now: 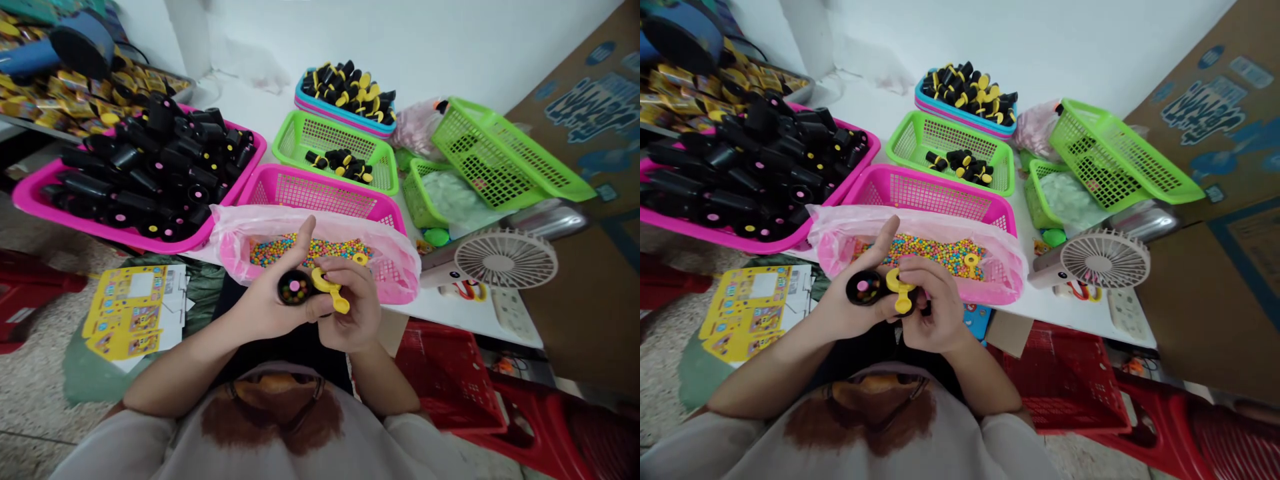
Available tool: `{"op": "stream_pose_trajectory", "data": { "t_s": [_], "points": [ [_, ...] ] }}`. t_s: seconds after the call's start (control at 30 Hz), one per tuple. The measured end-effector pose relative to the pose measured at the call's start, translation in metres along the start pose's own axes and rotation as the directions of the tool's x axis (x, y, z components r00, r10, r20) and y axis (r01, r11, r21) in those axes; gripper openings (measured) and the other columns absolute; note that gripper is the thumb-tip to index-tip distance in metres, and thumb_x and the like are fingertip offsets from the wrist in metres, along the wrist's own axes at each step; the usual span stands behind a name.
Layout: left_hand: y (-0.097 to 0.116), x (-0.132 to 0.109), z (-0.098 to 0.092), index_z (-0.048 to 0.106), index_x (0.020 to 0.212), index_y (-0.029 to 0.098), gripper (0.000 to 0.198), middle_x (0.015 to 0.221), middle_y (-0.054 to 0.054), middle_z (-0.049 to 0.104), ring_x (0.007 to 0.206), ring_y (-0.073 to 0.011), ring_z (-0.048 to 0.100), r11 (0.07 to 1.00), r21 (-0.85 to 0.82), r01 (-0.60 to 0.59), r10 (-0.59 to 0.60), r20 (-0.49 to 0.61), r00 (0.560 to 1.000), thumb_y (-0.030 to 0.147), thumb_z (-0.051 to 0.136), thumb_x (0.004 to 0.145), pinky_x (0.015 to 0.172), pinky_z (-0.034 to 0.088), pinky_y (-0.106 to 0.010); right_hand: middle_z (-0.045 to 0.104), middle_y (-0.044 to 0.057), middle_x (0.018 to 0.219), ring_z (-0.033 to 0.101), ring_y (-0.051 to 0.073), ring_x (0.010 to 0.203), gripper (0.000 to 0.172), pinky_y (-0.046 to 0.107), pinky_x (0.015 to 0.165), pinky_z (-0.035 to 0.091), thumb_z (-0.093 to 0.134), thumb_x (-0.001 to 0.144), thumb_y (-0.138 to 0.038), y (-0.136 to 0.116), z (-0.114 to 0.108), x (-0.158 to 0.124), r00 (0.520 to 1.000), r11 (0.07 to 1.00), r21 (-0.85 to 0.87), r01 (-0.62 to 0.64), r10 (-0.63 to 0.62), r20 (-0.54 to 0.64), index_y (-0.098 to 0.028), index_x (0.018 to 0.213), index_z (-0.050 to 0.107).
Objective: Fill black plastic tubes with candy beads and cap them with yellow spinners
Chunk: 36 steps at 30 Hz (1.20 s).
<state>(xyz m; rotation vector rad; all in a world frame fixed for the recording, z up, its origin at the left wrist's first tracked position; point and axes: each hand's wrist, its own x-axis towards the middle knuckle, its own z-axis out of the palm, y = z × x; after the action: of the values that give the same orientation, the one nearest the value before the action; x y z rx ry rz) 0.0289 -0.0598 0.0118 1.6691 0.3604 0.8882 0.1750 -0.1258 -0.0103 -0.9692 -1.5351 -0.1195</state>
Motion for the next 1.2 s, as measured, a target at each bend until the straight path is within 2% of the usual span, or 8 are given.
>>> {"op": "stream_pose_trajectory", "data": {
  "t_s": [0.13, 0.27, 0.47, 0.67, 0.8, 0.93, 1.03, 1.2],
  "points": [
    [-0.002, -0.002, -0.003, 0.015, 0.171, 0.033, 0.106, 0.154, -0.013, 0.062, 0.099, -0.0213, 0.076, 0.999, 0.016, 0.031, -0.031, 0.003, 1.000, 0.050, 0.080, 0.090, 0.091, 0.063, -0.034, 0.074, 0.009, 0.110, 0.075, 0.025, 0.103, 0.030, 0.043, 0.088, 0.067, 0.064, 0.100, -0.030, -0.002, -0.002, 0.003, 1.000, 1.000, 0.025, -0.003, 0.002, 0.020, -0.026, 0.130, 0.062],
    [0.001, -0.003, -0.008, 0.002, 0.172, 0.031, 0.112, 0.142, -0.013, 0.070, 0.102, -0.0245, 0.077, 0.993, 0.104, 0.052, -0.052, -0.008, 0.999, 0.050, 0.077, 0.091, 0.092, 0.062, -0.038, 0.067, 0.011, 0.134, 0.065, 0.030, 0.127, 0.052, 0.051, 0.108, 0.057, 0.077, 0.092, -0.053, -0.003, -0.026, 0.011, 0.943, 0.971, 0.124, -0.207, 0.164, 0.290, -0.028, 0.136, 0.064],
    [0.003, -0.003, -0.007, -0.030, 0.164, 0.024, 0.116, 0.117, -0.008, 0.080, 0.095, -0.0186, 0.077, 0.954, 0.297, 0.031, -0.072, 0.127, 0.989, 0.024, 0.063, 0.095, 0.084, 0.060, -0.029, 0.070, 0.006, 0.108, 0.066, 0.016, 0.083, 0.040, 0.030, 0.070, 0.060, 0.073, 0.094, -0.027, -0.014, -0.037, 0.017, 0.857, 0.896, 0.064, -0.439, 0.397, 0.328, -0.028, 0.133, 0.067],
    [-0.002, -0.002, -0.007, -0.024, 0.166, 0.023, 0.113, 0.116, -0.009, 0.080, 0.094, -0.0187, 0.077, 0.945, 0.326, 0.013, -0.055, 0.119, 0.991, 0.025, 0.063, 0.095, 0.083, 0.060, -0.029, 0.072, 0.005, 0.113, 0.069, 0.014, 0.082, 0.050, 0.027, 0.072, 0.062, 0.078, 0.091, -0.023, -0.010, -0.053, 0.024, 0.767, 0.856, 0.051, -0.515, 0.434, 0.472, -0.030, 0.139, 0.066],
    [0.006, -0.001, -0.006, -0.015, 0.169, 0.023, 0.112, 0.105, -0.007, 0.083, 0.089, -0.0221, 0.079, 0.979, 0.196, 0.050, -0.076, 0.131, 0.988, 0.035, 0.068, 0.096, 0.081, 0.064, -0.033, 0.078, 0.006, 0.118, 0.075, 0.019, 0.091, 0.043, 0.033, 0.084, 0.065, 0.088, 0.085, -0.034, 0.003, -0.068, 0.029, 0.811, 0.917, 0.113, -0.382, 0.275, 0.516, -0.033, 0.126, 0.078],
    [0.009, -0.003, -0.007, -0.021, 0.168, 0.022, 0.113, 0.108, -0.007, 0.082, 0.090, -0.0213, 0.080, 0.970, 0.242, 0.012, -0.054, 0.167, 0.984, 0.033, 0.067, 0.097, 0.081, 0.064, -0.031, 0.081, 0.005, 0.099, 0.076, 0.020, 0.087, 0.016, 0.033, 0.077, 0.064, 0.089, 0.084, -0.039, 0.010, -0.054, 0.018, 0.825, 0.797, 0.281, -0.534, 0.418, 0.381, -0.034, 0.098, 0.086],
    [0.005, -0.005, -0.009, -0.025, 0.166, 0.024, 0.114, 0.120, -0.010, 0.080, 0.101, -0.0210, 0.079, 0.938, 0.343, -0.047, -0.014, 0.174, 0.985, 0.028, 0.066, 0.097, 0.086, 0.062, -0.030, 0.078, 0.002, 0.101, 0.074, 0.018, 0.088, 0.028, 0.032, 0.076, 0.063, 0.095, 0.073, -0.045, 0.008, -0.037, 0.009, 0.697, 0.559, 0.422, -0.714, 0.625, 0.352, -0.035, 0.097, 0.085],
    [0.000, -0.007, -0.012, -0.025, 0.166, 0.028, 0.112, 0.129, -0.010, 0.077, 0.118, -0.0231, 0.074, 0.880, 0.433, -0.198, 0.116, 0.207, 0.971, 0.016, 0.060, 0.094, 0.098, 0.059, -0.037, 0.076, 0.002, 0.102, 0.072, 0.014, 0.079, 0.051, 0.025, 0.069, 0.065, 0.098, 0.068, -0.041, 0.002, -0.030, 0.021, 0.278, 0.000, 0.388, -0.922, 0.697, 0.661, -0.025, 0.113, 0.079]
  ]
}}
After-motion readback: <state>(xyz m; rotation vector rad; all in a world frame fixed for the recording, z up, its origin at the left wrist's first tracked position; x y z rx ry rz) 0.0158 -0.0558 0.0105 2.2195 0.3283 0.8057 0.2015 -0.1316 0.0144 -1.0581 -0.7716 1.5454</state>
